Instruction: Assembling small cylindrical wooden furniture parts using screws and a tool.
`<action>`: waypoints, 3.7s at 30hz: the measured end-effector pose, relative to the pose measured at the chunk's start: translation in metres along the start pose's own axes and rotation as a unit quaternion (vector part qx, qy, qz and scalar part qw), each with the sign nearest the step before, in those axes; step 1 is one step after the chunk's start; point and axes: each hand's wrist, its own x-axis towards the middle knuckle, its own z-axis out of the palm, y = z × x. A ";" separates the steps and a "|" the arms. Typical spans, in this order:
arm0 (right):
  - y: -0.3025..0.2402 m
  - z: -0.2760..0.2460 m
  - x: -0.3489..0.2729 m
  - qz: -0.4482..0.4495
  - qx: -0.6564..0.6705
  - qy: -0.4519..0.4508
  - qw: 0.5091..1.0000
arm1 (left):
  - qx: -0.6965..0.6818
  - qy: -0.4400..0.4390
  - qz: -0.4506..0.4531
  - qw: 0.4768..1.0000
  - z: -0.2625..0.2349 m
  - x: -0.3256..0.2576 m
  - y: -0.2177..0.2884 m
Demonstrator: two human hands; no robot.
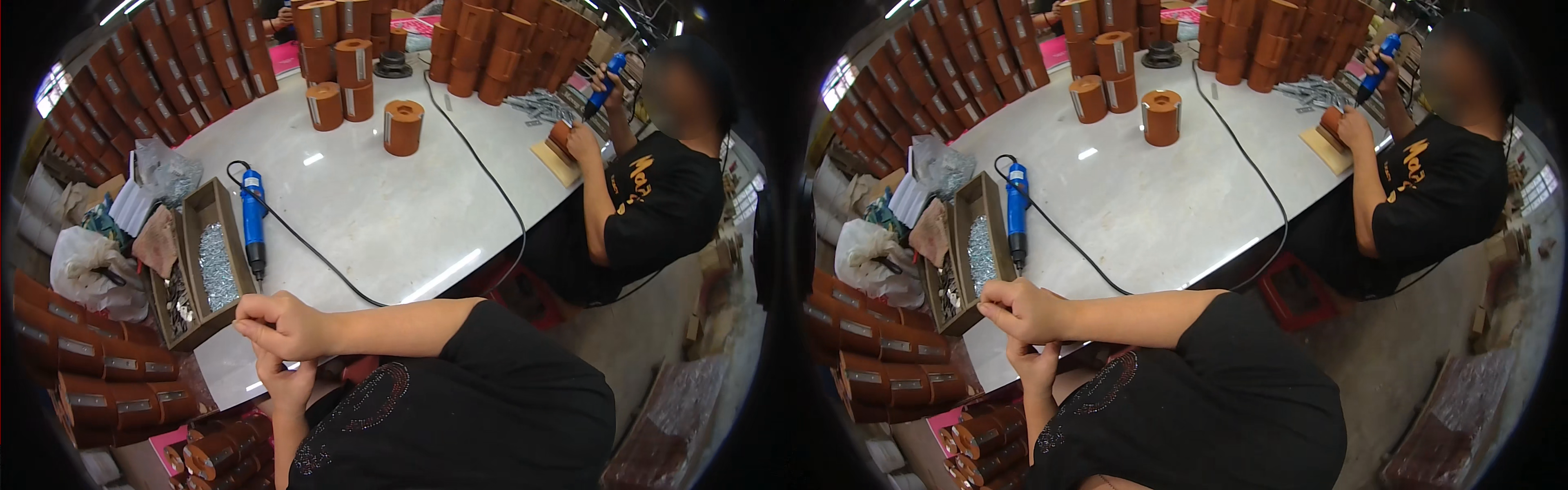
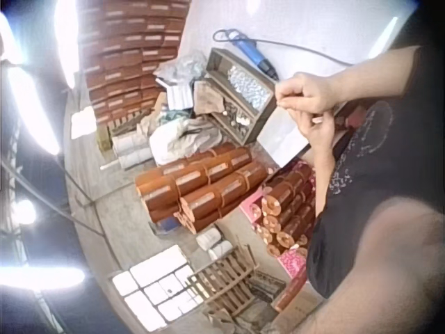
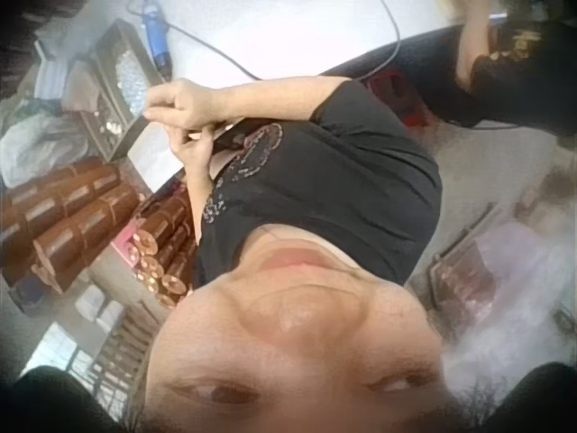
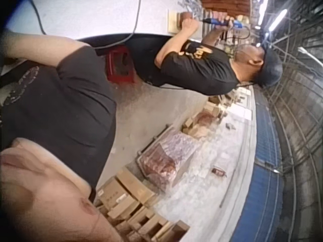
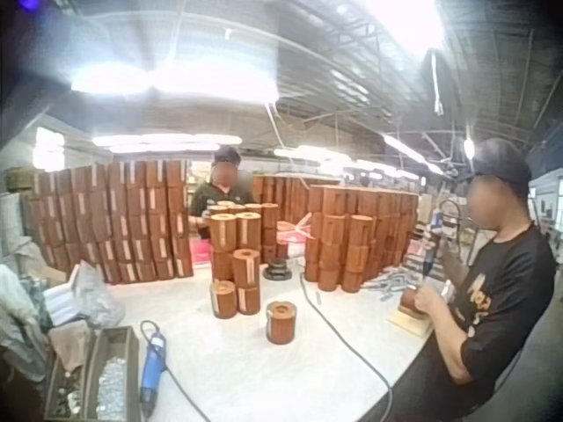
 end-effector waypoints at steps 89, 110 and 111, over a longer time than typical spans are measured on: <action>0.000 -0.017 -0.005 0.036 0.159 -0.107 0.981 | 0.028 0.008 0.028 0.999 -0.009 0.014 0.023; -0.001 0.003 -0.001 0.098 0.130 -0.038 0.986 | 0.018 0.020 0.005 1.000 -0.010 0.012 0.021; 0.002 0.001 0.001 0.110 0.164 -0.050 0.979 | 0.020 0.024 0.009 0.999 -0.010 0.012 0.021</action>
